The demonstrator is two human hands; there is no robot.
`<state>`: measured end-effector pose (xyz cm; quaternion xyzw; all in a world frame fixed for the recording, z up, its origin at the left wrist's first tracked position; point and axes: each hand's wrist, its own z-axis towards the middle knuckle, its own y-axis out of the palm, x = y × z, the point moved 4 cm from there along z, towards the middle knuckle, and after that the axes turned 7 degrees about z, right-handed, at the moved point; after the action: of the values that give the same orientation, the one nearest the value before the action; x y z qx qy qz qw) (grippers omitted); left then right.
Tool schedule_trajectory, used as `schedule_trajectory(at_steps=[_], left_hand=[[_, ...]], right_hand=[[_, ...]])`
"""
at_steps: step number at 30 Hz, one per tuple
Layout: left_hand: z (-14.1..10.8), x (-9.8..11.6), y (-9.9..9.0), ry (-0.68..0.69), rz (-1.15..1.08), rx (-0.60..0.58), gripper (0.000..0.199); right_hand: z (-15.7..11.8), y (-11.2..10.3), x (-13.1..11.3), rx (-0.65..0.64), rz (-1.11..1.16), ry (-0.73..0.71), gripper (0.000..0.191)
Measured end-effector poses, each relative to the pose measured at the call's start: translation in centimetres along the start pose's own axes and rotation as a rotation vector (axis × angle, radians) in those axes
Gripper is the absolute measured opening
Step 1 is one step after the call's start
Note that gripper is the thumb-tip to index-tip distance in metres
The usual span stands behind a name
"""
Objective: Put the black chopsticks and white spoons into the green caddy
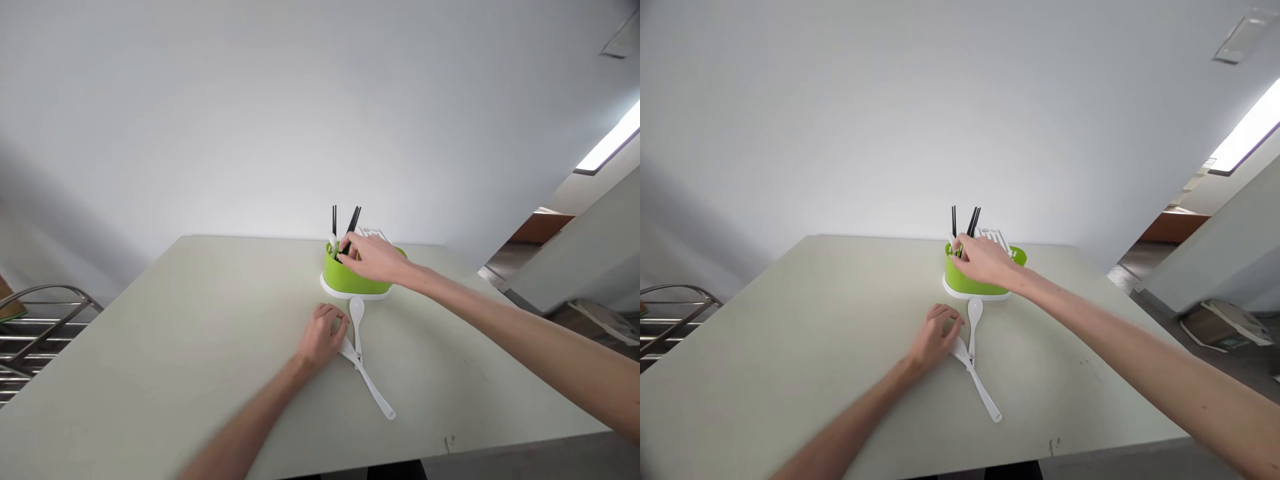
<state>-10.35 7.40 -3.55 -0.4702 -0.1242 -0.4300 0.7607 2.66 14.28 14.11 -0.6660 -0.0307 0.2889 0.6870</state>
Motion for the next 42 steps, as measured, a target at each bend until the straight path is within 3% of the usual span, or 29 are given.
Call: schedule_trajectory(at_steps=[6,10,14,17,26,29,31,35,38,42], left_hand=[[0.4,-0.6,-0.4,-0.096,-0.016,-0.001,0.020],[0.6,-0.9,-0.8,-0.129,-0.006,0.011,0.023],[0.8,-1.3,-1.0,-0.152,0.008,0.021,0.024],[0.9,-1.6,-1.0,-0.169,0.024,0.033,0.025],[0.8,-1.9,-0.9,-0.174,0.026,0.035,0.025],[0.7,-2.0,-0.8,-0.177,0.018,0.031,0.025],[0.7,-2.2,-0.7,-0.180,0.013,0.035,0.025],[0.5,-2.2,-0.5,-0.186,0.013,0.039,0.023],[0.3,-1.9,-0.4,-0.188,0.003,0.019,0.023],[0.1,-1.5,-0.5,-0.175,0.002,0.004,0.024]], right_hand=[[-5.5,3.3,4.2,-0.153,0.024,0.100,0.013],[-6.9,6.5,7.1,-0.194,-0.008,0.245,0.025],[-6.8,9.5,8.2,-0.264,0.000,0.387,0.050],[-6.0,11.1,8.3,-0.273,0.045,0.439,0.058],[-4.4,13.2,7.7,-0.288,0.199,0.398,0.024],[-4.6,12.2,7.2,-0.253,0.190,0.352,0.020],[-4.7,10.3,6.7,-0.184,0.165,0.326,0.018],[-4.9,4.1,4.7,0.017,0.134,0.234,0.022],[-4.8,-1.3,2.9,0.275,0.230,0.130,0.023],[-3.7,-5.6,1.0,0.551,-0.021,0.046,0.028]])
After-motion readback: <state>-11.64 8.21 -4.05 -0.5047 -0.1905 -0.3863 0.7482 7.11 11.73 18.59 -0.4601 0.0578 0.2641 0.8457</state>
